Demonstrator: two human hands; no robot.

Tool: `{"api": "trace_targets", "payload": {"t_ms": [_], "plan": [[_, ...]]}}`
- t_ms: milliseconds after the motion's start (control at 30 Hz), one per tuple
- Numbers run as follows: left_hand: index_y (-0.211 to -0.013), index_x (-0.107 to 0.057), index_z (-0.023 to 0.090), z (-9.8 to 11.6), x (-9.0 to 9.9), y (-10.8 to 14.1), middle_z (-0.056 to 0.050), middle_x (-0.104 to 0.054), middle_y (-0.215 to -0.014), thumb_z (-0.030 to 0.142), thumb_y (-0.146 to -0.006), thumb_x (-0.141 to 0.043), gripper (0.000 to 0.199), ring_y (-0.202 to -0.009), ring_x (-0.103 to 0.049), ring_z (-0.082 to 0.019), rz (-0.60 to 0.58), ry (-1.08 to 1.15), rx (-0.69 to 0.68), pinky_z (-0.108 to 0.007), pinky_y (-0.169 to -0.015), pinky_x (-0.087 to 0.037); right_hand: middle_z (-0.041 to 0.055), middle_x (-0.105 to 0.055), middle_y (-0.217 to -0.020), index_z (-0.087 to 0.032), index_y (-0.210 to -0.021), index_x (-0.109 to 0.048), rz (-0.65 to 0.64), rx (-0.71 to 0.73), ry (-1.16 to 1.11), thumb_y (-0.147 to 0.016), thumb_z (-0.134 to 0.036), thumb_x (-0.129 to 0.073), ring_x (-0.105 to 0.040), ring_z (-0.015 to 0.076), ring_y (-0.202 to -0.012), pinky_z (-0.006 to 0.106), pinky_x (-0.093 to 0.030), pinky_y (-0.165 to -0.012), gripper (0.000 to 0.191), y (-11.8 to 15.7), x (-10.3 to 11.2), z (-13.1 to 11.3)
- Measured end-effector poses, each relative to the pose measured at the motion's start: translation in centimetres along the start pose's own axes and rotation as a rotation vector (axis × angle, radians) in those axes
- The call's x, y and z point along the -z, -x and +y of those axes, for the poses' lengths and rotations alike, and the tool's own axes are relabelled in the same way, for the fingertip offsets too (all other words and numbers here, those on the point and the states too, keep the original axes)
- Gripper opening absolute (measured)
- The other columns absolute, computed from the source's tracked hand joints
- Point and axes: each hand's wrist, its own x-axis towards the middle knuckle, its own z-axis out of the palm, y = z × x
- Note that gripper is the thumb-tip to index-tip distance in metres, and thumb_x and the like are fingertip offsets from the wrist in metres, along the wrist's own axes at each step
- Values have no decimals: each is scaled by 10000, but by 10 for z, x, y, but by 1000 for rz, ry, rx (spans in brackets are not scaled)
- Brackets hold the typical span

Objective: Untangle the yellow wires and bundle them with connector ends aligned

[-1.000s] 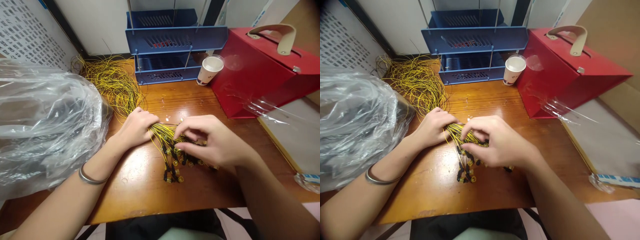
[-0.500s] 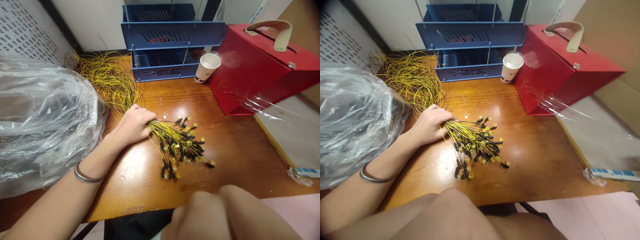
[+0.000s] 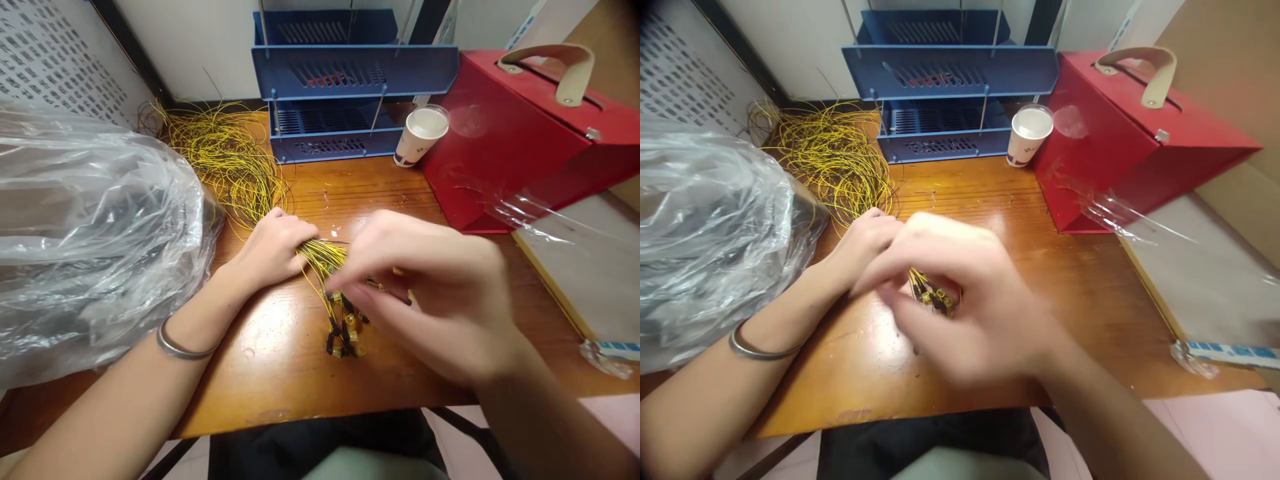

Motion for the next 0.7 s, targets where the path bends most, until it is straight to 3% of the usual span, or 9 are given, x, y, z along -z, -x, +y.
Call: {"api": "trace_targets", "payload": {"t_ms": [100,200,500,700], "plan": [[-743,-656,171,1,1,-1,-3,-626,-630,203,-804,-493,177,-613,-543,-151,8,-6,4,-349,-700,-369,0,-579,-740,-180,-886,-737,-111,19,194,-825,-101,-663,-508,126,-681,283,-381,-615,124,-13,-3,27],[-780,-682,165,1,0,-2,-9,-631,-646,227,-764,-497,196,-627,-558,-162,7,-2,18,-353,-707,-376,-6,-536,-694,-184,-876,-745,-160,-57,346,-840,-135,-635,-470,129,-642,291,-329,-598,126,-13,-11,43],[-767,-688,172,4,1,-3,-8,-630,-642,333,-809,-526,232,-642,-569,-175,-19,-7,51,-362,-710,-374,3,-617,-742,-183,-965,-731,-171,-92,378,-865,-116,-531,-519,133,-644,288,-336,-614,234,0,-18,49],[-788,-693,176,5,1,-3,-12,-651,-665,323,-773,-521,226,-671,-599,-191,-30,-5,60,-377,-723,-377,-17,-669,-763,-184,-980,-701,-146,-107,372,-849,-167,-623,-521,119,-610,278,-342,-601,153,1,-18,52]]}}
